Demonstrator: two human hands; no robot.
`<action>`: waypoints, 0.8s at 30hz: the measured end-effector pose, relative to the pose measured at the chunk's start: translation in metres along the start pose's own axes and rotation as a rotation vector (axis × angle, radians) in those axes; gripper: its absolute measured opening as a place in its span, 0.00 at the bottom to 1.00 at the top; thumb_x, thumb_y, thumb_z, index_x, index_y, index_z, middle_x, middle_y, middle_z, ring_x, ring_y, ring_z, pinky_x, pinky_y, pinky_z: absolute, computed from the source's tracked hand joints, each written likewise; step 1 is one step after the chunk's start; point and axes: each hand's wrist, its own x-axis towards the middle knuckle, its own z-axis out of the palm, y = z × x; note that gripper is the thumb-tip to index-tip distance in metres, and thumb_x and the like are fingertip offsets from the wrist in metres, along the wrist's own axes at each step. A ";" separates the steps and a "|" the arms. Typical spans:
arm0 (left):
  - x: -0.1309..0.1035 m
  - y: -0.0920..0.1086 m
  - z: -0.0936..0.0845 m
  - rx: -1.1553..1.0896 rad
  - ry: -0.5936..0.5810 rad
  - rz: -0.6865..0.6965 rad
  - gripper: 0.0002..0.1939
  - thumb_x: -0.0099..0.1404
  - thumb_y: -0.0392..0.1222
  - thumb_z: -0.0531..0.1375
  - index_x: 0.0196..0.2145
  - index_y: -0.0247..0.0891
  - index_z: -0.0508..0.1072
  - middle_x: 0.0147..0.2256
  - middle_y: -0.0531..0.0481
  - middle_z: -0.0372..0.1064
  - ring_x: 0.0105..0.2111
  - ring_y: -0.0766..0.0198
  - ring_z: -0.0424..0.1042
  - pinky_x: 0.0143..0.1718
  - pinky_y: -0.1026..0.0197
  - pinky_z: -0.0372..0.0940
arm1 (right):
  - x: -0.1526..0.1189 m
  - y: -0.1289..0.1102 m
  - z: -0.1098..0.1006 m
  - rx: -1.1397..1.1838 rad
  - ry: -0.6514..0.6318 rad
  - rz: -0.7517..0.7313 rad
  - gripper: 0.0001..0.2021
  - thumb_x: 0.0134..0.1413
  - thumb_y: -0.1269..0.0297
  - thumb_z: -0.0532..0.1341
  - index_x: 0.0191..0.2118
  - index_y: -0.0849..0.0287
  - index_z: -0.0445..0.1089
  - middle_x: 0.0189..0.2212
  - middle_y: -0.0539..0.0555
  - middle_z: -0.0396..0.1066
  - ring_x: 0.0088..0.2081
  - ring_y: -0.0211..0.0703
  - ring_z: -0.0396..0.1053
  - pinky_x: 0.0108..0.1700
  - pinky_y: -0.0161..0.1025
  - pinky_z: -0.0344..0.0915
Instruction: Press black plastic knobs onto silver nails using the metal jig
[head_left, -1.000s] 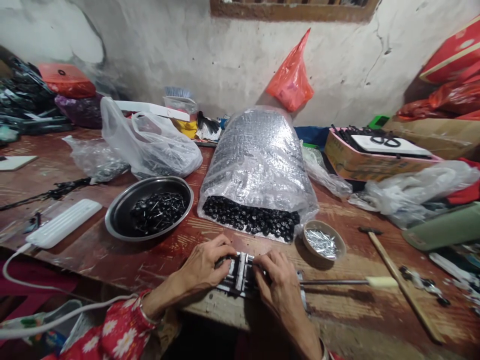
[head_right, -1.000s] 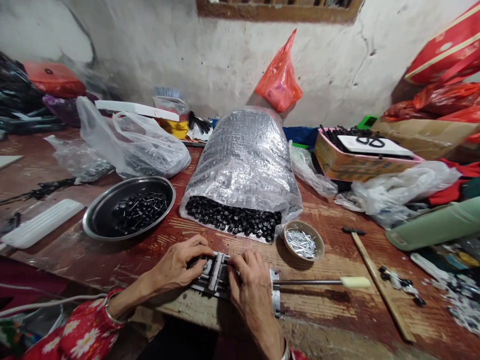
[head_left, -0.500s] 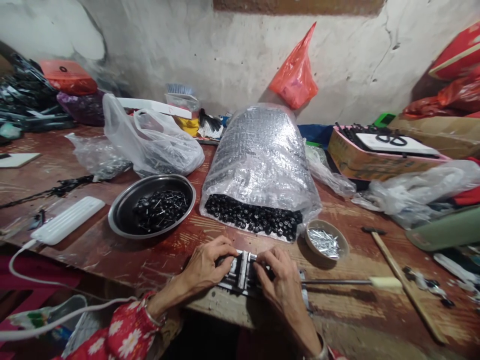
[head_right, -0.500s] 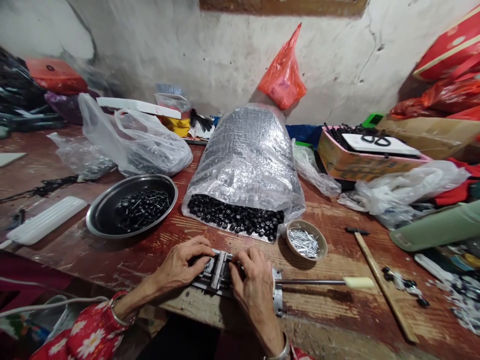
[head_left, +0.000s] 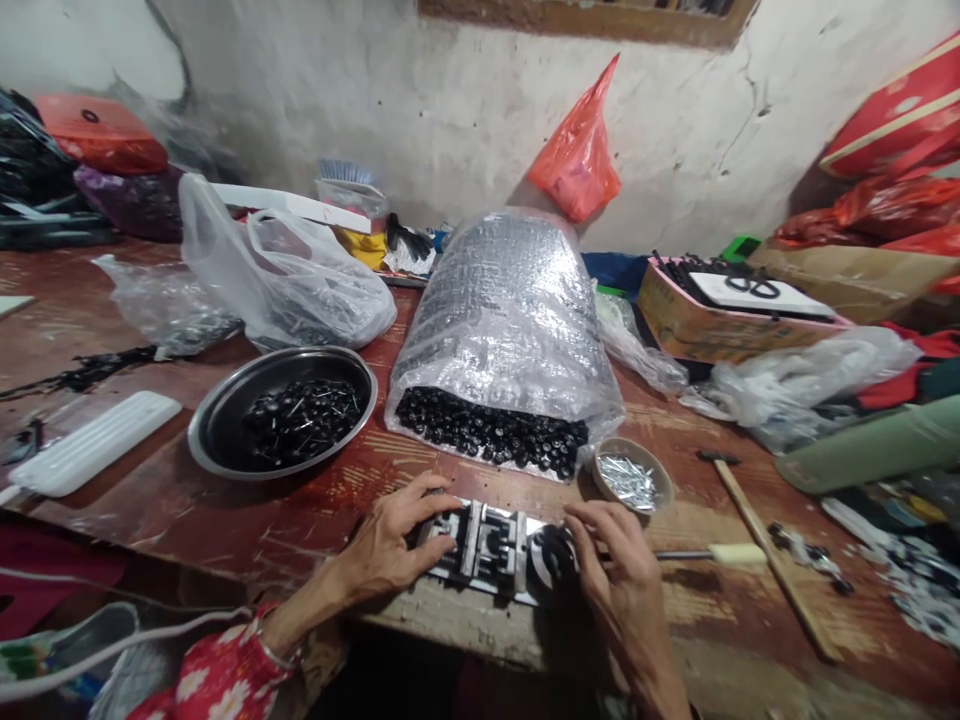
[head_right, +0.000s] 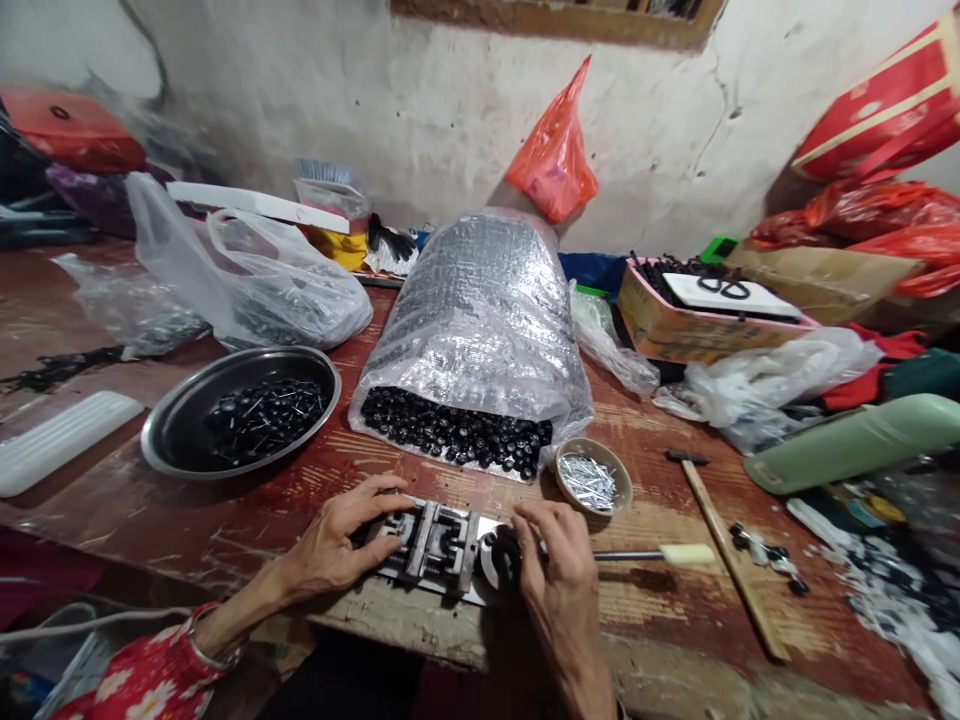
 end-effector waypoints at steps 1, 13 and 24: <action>-0.001 -0.002 0.002 0.018 0.004 0.007 0.19 0.69 0.44 0.63 0.57 0.44 0.75 0.60 0.42 0.68 0.58 0.52 0.72 0.59 0.52 0.70 | 0.002 0.009 -0.008 -0.074 0.036 -0.003 0.06 0.69 0.64 0.60 0.45 0.54 0.74 0.42 0.55 0.72 0.45 0.47 0.68 0.49 0.44 0.65; -0.002 -0.005 0.008 0.193 0.069 0.097 0.17 0.72 0.46 0.59 0.57 0.46 0.73 0.59 0.45 0.69 0.56 0.55 0.75 0.55 0.57 0.72 | 0.067 0.097 -0.044 -0.620 -0.294 0.264 0.09 0.60 0.67 0.61 0.36 0.50 0.81 0.39 0.55 0.79 0.40 0.49 0.68 0.35 0.42 0.49; -0.002 -0.011 0.012 0.248 0.106 0.149 0.16 0.73 0.46 0.59 0.56 0.45 0.74 0.58 0.44 0.70 0.54 0.55 0.76 0.52 0.59 0.74 | 0.074 0.102 -0.037 -0.489 -0.254 0.251 0.09 0.60 0.70 0.57 0.32 0.56 0.75 0.38 0.56 0.75 0.42 0.47 0.68 0.38 0.42 0.49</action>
